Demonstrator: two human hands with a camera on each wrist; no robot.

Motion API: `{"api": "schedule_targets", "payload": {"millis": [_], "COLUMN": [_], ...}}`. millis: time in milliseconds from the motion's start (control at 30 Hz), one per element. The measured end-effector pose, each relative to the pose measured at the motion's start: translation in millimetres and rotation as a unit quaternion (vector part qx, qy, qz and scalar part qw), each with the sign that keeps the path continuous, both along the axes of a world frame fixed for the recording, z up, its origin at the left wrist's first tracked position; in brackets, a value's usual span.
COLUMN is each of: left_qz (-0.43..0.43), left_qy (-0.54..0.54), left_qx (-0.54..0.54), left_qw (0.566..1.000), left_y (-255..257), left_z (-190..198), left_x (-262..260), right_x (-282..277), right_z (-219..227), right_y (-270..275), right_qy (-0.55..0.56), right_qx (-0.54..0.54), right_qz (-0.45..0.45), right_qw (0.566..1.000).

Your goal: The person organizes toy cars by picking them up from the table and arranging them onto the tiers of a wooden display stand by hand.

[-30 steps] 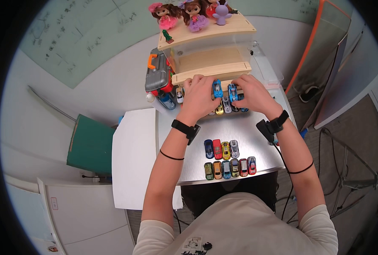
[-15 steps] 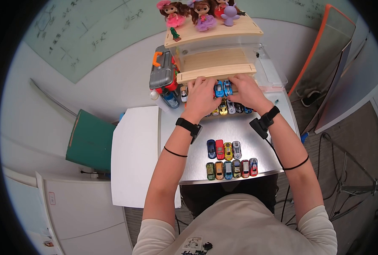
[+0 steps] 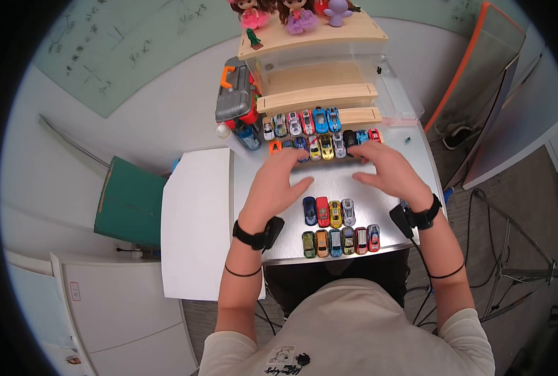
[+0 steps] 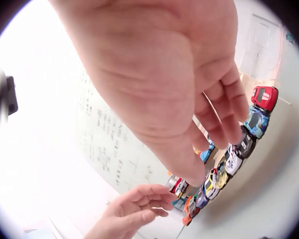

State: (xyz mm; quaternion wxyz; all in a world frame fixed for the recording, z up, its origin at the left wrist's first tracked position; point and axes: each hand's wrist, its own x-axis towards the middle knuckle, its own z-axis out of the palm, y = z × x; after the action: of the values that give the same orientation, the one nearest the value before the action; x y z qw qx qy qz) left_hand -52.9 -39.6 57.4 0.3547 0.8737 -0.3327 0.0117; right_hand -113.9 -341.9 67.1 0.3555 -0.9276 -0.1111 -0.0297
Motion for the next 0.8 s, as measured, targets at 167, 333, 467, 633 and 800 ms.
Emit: {"api": "schedule_targets", "payload": {"millis": [167,333,467,633,800], "left_qz": [-0.039,-0.042,-0.035,-0.035,-0.033], "left_qy": [0.063,0.081,0.083,0.079,0.073], "left_qx": [0.057,0.071,0.084,0.091,0.090], "left_qw": [0.996,0.993,0.992,0.992,0.993], "left_y": [18,20,19,18,17], "left_z": [-25,-41,-44,-49,-49], "left_x": [-43,-55,-55,-50,-50], "right_x": [-41,-54,-56,-52,-48], "right_z": [-39,-56,-60,-66,-71], "right_y": [2,12,16,17,17], "right_qy": [0.021,0.028,0.001,-0.006,-0.011], "right_qx": [-0.057,-0.066,-0.054,-0.057,-0.034], "right_qz": [0.099,0.097,0.087,0.082,0.055], "right_qw": [0.993,0.993,0.995,0.995,0.998]}}
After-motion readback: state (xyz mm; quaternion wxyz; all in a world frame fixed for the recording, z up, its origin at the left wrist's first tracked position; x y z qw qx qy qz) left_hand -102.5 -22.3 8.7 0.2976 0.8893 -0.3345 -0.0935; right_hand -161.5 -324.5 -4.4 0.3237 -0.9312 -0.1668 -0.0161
